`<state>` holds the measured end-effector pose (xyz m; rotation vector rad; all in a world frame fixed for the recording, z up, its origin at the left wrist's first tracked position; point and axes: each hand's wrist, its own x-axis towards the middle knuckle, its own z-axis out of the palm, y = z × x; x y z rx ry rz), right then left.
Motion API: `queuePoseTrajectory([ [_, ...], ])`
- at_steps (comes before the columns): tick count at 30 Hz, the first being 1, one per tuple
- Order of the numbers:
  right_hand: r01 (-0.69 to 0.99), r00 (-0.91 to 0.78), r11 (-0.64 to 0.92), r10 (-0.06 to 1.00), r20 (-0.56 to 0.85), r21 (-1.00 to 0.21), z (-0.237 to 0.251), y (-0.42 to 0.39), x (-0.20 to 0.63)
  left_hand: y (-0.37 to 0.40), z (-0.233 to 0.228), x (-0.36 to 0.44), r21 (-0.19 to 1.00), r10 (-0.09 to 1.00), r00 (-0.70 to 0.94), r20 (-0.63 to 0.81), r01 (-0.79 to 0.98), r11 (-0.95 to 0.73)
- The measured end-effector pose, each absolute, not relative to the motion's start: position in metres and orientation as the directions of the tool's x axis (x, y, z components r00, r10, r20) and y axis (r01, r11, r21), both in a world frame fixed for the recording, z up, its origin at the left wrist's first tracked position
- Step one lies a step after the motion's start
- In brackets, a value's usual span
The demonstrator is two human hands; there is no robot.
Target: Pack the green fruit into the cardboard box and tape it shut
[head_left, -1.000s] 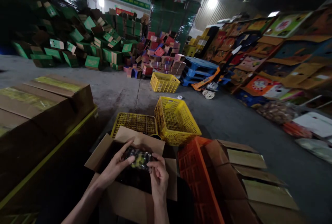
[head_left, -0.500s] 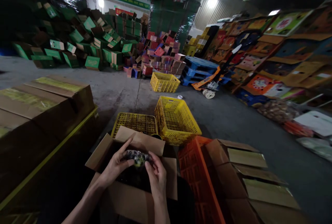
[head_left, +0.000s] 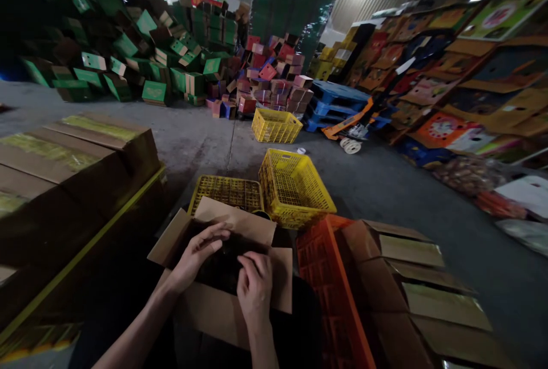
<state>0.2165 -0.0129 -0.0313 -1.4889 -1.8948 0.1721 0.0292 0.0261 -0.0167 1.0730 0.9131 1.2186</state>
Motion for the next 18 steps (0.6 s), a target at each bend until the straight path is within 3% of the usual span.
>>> queuePoseTrajectory([
  [3,0.865,-0.231,0.235,0.971,0.063,-0.443,-0.038,-0.009,0.207,0.026,-0.021,0.029,0.963,0.99,0.144,-0.001,-0.267,0.04],
  [6,0.92,-0.137,0.085,0.984,-0.111,-0.381,-0.048,-0.001,0.205,0.029,-0.025,0.028,0.962,0.986,0.165,-0.001,-0.27,0.046],
  [13,0.828,-0.225,0.114,0.964,-0.138,-0.549,-0.064,0.01,0.216,0.031,-0.024,0.032,0.953,0.977,0.212,-0.009,-0.295,0.073],
  [18,0.83,-0.168,0.129,0.986,-0.023,-0.542,-0.065,0.008,0.222,0.031,-0.027,0.03,0.956,0.973,0.229,-0.007,-0.284,0.074],
])
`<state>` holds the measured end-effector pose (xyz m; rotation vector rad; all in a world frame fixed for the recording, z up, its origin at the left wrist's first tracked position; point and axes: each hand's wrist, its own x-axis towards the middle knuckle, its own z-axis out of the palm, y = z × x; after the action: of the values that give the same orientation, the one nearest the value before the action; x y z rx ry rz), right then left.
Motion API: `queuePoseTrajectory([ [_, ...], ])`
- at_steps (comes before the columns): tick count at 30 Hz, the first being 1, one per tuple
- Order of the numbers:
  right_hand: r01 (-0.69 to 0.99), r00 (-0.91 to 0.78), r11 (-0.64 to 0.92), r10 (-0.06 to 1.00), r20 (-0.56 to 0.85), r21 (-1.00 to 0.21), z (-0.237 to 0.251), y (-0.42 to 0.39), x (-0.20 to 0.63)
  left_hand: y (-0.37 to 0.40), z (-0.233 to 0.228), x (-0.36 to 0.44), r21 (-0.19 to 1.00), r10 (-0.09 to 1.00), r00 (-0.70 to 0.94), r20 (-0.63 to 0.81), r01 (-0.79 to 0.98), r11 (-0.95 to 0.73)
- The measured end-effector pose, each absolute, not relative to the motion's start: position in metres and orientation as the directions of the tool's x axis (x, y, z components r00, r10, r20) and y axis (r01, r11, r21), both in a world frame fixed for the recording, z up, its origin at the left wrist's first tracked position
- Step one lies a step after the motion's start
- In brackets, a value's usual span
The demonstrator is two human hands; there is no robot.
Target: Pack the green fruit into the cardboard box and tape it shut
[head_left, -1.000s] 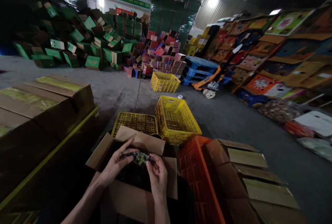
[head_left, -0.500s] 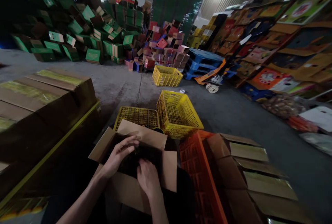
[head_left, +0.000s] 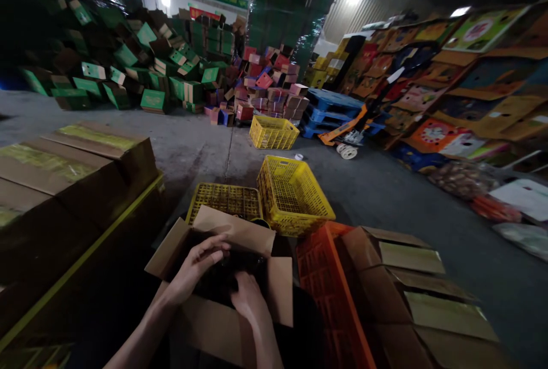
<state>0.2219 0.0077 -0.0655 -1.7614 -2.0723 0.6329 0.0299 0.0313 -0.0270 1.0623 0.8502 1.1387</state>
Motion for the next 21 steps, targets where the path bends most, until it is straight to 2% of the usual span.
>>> queuePoseTrajectory([
  [2,0.812,-0.116,0.102,0.993,0.012,-0.575,-0.061,0.006,0.223,0.031,-0.027,0.029,0.959,0.974,0.225,-0.004,-0.274,0.067],
  [4,0.731,-0.061,0.049,0.998,0.006,-0.68,-0.054,0.008,0.224,0.031,-0.024,0.027,0.965,0.977,0.212,0.004,-0.257,0.052],
  [7,0.517,0.053,-0.07,0.997,-0.049,-0.853,-0.04,0.013,0.225,0.032,-0.017,0.027,0.973,0.982,0.19,0.015,-0.229,0.029],
  [10,0.348,0.1,-0.115,0.991,-0.085,-0.931,-0.031,0.018,0.224,0.033,-0.014,0.027,0.974,0.981,0.194,0.008,-0.223,0.036],
  [11,0.351,0.066,-0.104,0.994,-0.087,-0.931,-0.03,0.018,0.223,0.033,-0.014,0.028,0.974,0.98,0.198,0.004,-0.224,0.041],
  [13,0.466,-0.057,-0.07,0.992,-0.108,-0.882,-0.03,0.016,0.22,0.033,-0.015,0.028,0.972,0.979,0.206,-0.002,-0.228,0.05],
  [15,0.632,-0.178,-0.048,0.963,-0.205,-0.774,-0.031,0.013,0.216,0.034,-0.018,0.028,0.97,0.979,0.205,-0.005,-0.237,0.055],
  [17,0.757,-0.225,-0.051,0.916,-0.333,-0.652,-0.032,0.011,0.213,0.034,-0.02,0.029,0.965,0.977,0.212,-0.005,-0.254,0.06],
  [19,0.813,-0.253,-0.045,0.871,-0.421,-0.581,-0.034,0.012,0.212,0.034,-0.02,0.029,0.96,0.975,0.221,-0.006,-0.271,0.067],
  [21,0.827,-0.281,-0.03,0.843,-0.459,-0.562,-0.036,0.013,0.211,0.034,-0.02,0.029,0.958,0.974,0.228,-0.011,-0.277,0.076],
])
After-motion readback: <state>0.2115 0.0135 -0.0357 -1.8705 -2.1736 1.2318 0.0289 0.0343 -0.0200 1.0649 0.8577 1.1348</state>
